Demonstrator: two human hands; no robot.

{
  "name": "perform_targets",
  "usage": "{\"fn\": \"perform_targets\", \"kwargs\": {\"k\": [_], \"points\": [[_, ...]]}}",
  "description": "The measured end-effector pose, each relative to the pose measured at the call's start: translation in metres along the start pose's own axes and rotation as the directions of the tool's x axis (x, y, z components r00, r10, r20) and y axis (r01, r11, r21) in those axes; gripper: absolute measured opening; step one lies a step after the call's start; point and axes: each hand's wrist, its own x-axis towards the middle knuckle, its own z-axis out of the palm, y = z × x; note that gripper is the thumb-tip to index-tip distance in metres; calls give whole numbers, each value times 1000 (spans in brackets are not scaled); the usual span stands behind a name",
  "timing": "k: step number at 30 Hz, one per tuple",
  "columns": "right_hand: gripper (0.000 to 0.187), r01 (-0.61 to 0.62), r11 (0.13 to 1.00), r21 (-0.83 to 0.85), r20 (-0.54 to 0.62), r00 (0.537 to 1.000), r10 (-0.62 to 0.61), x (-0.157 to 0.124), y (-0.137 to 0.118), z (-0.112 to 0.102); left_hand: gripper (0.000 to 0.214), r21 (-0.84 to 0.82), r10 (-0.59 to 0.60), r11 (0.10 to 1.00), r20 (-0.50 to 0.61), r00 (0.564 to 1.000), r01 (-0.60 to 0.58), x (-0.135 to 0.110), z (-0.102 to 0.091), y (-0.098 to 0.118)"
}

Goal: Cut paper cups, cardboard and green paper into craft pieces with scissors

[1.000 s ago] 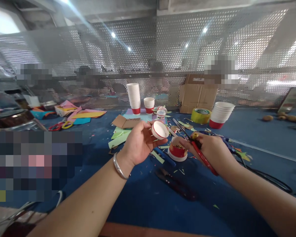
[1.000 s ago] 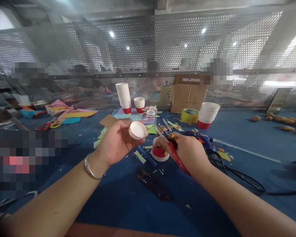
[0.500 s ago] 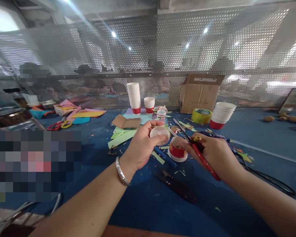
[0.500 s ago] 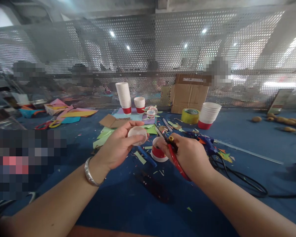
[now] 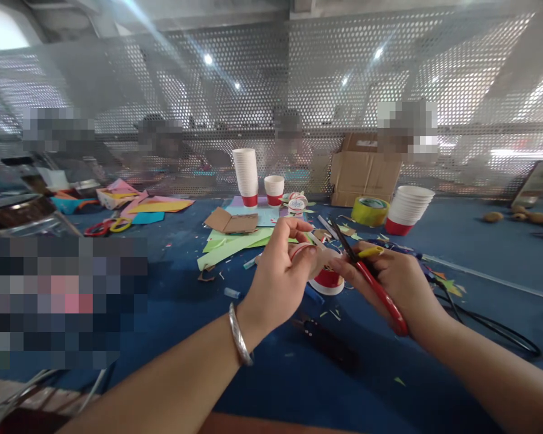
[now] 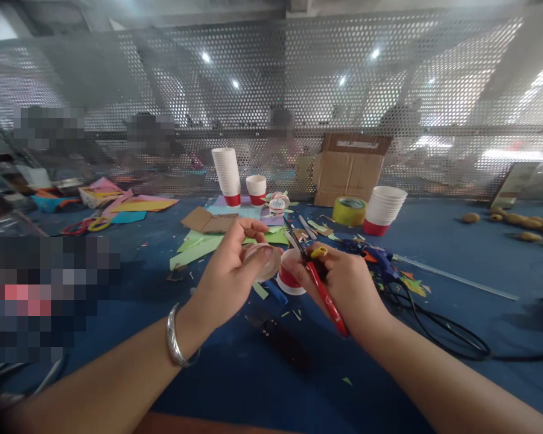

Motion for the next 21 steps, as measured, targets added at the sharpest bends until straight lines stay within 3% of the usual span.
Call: {"fn": "perform_targets", "kwargs": {"k": [5,10,12,15,19,21], "points": [[25,28,985,173,5,1000,-29,-4,0,3,20,-92,42,995,193,980,-24,-8,6,8],[14,-46,975,217,37,999,39,-5,-1,-2,38,-216,24,973,460,888,86,-5,-7,15],[15,-55,972,230,36,998,48,-5,-2,-3,33,-229,20,968,487,873,105,0,-13,15],[12,-58,972,230,56,997,47,-3,-1,-2,27,-186,59,982,494,867,40,4,-18,13],[7,-49,977,207,47,998,40,-2,4,-2,46,-78,20,997,536,844,26,3,-18,11],[7,-51,978,203,39,998,44,-2,5,-2,51,-35,1,999,515,857,20,2,-17,11]]}}
